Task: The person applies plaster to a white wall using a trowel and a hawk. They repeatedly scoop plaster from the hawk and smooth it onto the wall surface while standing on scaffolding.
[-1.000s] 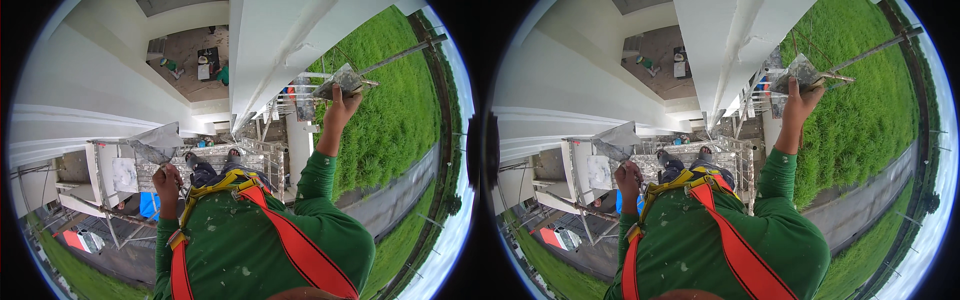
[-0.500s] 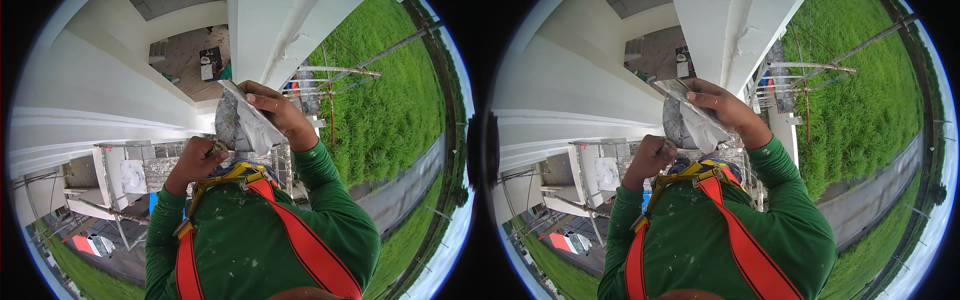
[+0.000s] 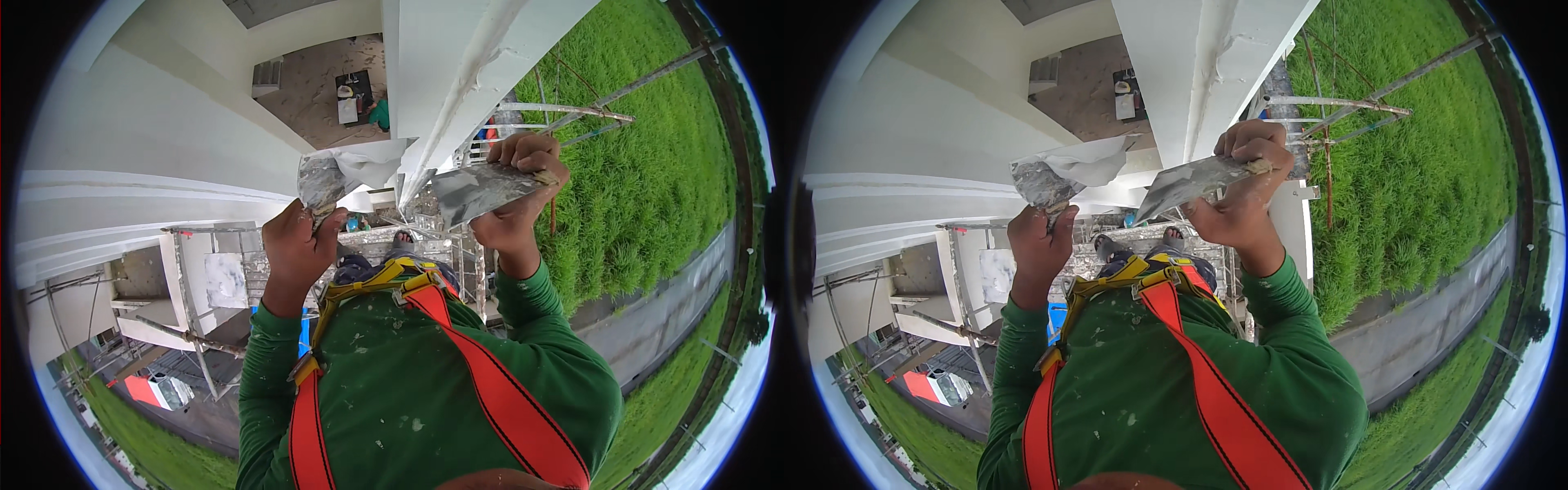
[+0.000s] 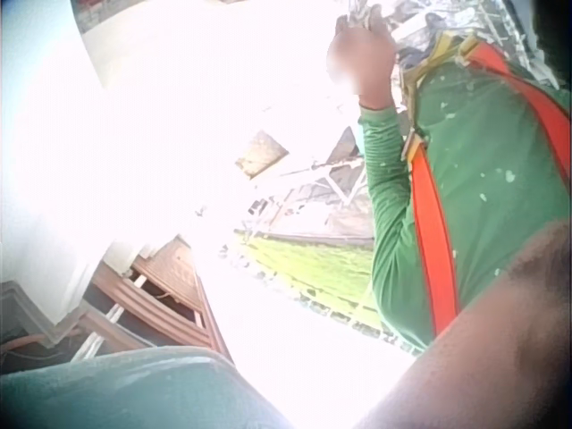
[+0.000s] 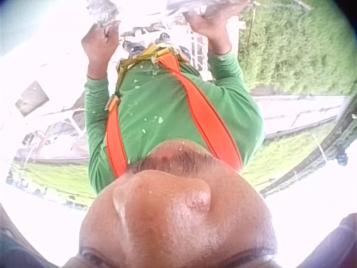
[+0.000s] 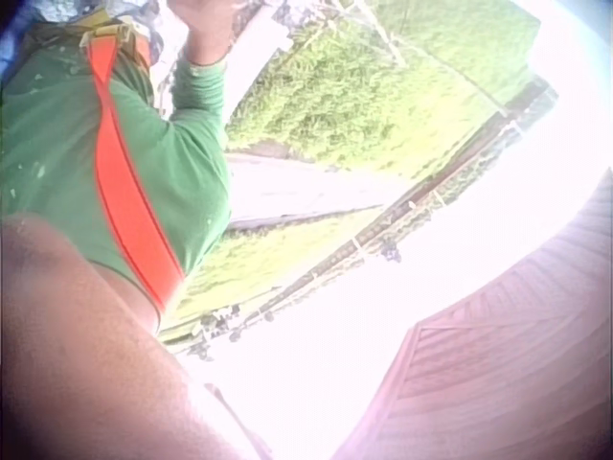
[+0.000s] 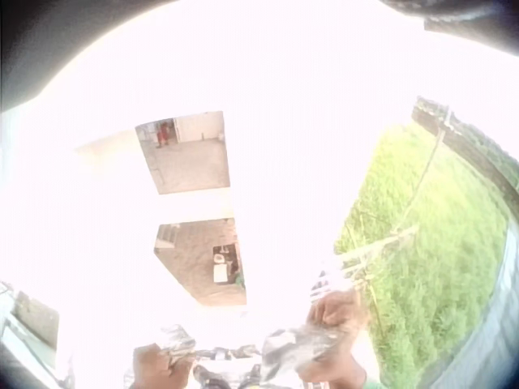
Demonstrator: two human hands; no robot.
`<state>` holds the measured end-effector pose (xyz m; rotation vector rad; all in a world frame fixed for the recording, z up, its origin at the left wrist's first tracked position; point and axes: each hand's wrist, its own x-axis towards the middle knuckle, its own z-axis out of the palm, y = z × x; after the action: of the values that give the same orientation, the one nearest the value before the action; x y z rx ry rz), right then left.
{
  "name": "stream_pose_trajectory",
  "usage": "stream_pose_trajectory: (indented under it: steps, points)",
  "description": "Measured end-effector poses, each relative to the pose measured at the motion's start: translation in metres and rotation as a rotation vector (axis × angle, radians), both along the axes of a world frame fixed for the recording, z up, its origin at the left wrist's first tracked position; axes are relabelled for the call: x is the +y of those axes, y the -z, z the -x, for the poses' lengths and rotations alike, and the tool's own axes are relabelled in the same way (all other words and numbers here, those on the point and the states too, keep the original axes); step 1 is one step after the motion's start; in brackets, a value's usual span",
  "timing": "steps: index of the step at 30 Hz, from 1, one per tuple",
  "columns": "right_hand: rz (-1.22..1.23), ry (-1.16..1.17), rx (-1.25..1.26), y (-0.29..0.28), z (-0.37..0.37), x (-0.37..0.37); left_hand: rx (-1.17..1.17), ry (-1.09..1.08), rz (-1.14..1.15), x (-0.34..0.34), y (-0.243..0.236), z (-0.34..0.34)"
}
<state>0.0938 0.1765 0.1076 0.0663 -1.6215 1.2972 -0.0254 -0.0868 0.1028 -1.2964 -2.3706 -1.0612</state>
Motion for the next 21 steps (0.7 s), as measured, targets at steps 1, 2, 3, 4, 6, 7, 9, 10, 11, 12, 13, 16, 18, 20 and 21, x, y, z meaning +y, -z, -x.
stream_pose_trajectory:
  steps: [1,2,3,4,6,7,9,10,11,12,13,16,18,20,21]
  points:
    - [-0.145,0.048,0.084,0.002,0.003,-0.003,0.085,0.015,0.02,0.001,0.0,0.002]
    - [-0.21,0.071,0.122,0.003,0.005,-0.003,0.121,-0.008,0.055,0.003,0.002,0.0]
    - [-0.296,0.084,0.127,0.005,0.008,-0.002,0.175,-0.004,0.034,0.005,0.004,-0.002]
    - [-0.36,0.114,0.142,0.007,0.01,0.001,0.224,-0.002,0.016,0.006,0.006,-0.004]
    - [-0.327,0.1,0.267,0.011,0.017,0.002,0.277,0.004,0.081,0.004,0.007,-0.008]
    - [-0.323,0.101,0.284,0.011,0.02,0.002,0.267,0.007,0.131,0.001,0.007,-0.009]
    - [-0.327,0.109,0.317,0.008,0.023,0.001,0.302,0.031,0.107,-0.001,0.008,-0.008]
    - [-0.337,0.117,0.332,0.006,0.023,0.0,0.343,0.039,0.118,-0.002,0.008,-0.006]
    - [-0.357,0.116,0.339,0.003,0.023,-0.001,0.381,0.049,0.112,-0.003,0.008,-0.003]
    - [-0.366,0.132,0.334,0.001,0.023,-0.002,0.415,0.061,0.097,-0.004,0.009,-0.001]
    - [-0.387,0.142,0.321,-0.001,0.021,0.0,0.426,0.051,0.1,-0.005,0.011,0.0]
    - [-0.303,0.282,0.277,0.001,0.016,0.007,0.399,0.068,0.098,-0.008,0.021,-0.002]
    - [-0.161,0.492,0.212,0.013,0.02,0.02,0.3,0.108,0.133,-0.008,0.034,-0.012]
    - [-0.097,0.489,0.147,0.03,0.021,0.039,0.008,0.023,0.026,-0.008,0.047,-0.023]
    - [-0.025,0.507,0.058,0.042,0.022,0.047,-0.143,-0.016,-0.017,-0.009,0.051,-0.025]
